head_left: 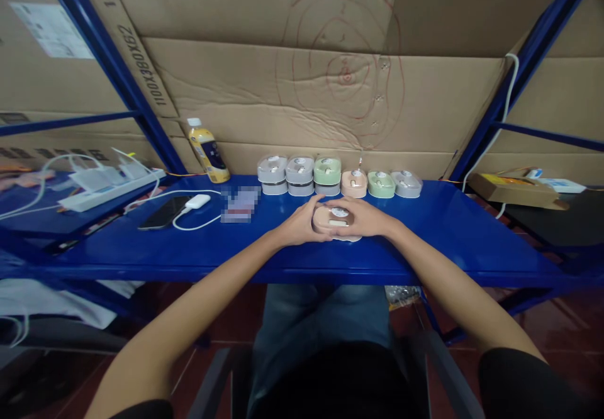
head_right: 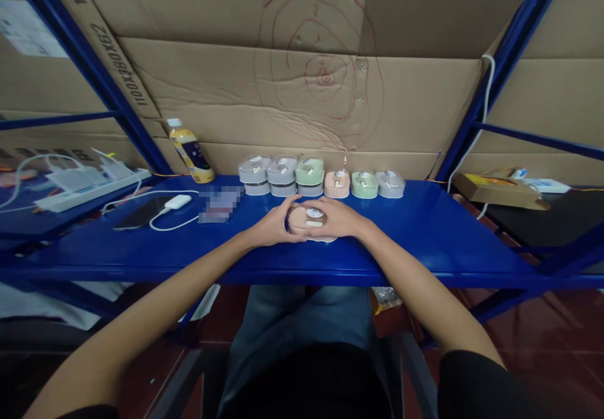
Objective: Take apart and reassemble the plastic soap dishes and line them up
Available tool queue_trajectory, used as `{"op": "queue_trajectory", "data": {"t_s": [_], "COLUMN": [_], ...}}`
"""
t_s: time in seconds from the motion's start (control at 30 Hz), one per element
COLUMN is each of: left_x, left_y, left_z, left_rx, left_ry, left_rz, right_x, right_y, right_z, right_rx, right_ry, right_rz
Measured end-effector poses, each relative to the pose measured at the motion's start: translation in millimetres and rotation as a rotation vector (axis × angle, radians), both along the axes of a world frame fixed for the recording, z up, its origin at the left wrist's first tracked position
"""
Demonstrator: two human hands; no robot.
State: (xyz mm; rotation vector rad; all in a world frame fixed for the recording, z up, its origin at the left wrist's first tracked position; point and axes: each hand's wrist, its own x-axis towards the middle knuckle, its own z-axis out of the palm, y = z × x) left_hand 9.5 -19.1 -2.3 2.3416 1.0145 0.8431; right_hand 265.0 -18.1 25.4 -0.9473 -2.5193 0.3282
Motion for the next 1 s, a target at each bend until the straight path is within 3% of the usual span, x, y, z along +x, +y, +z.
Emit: {"op": "queue_trajectory", "data": {"t_s": [0.23,0.37,0.53,0.6,0.7,0.77,0.83,0.9,1.0], "left_x": [-3.9,-9.4,-17.6,-18.7,-17.4,-15.6,-14.3,-13.4,-13.1], "left_y": [2.5,5.6,9.1,9.8,10.7,11.0,10.9,10.7,10.7], "left_z": [-0.4,2.8,7.0,6.8,4.4,2.9,2.4,2.6,2.9], "left_rx": [-0.028,-0.05,0.012,0.046,0.068,0.07,0.062,0.056,0.076], "left_ry": [-0.012,-0.019,-0.013,0.024,0.082,0.099,0.109,0.124,0.146], "left_rz": [-0.019,-0.026,0.035,0.075,0.098,0.108,0.119,0.123,0.116], "right_x": [12.7,15.7,45.7,71.7,110.4,128.8,140.0,145.7,148.7], "right_y": [-11.4,-15.0,-3.4,9.6,37.1,56.2,72.0,82.8,91.0], "right_z": [7.4,7.8,24.9,38.2,54.9,59.1,57.0,50.5,38.6], "right_rx": [-0.028,-0.035,0.023,0.049,0.176,0.2,0.149,0.092,0.076], "right_ry": [-0.084,-0.124,0.072,0.187,0.284,0.283,0.259,0.232,0.188], "right_rz": [0.049,-0.034,-0.081,-0.253,-0.705,-1.019,-1.232,-1.337,-1.356]}}
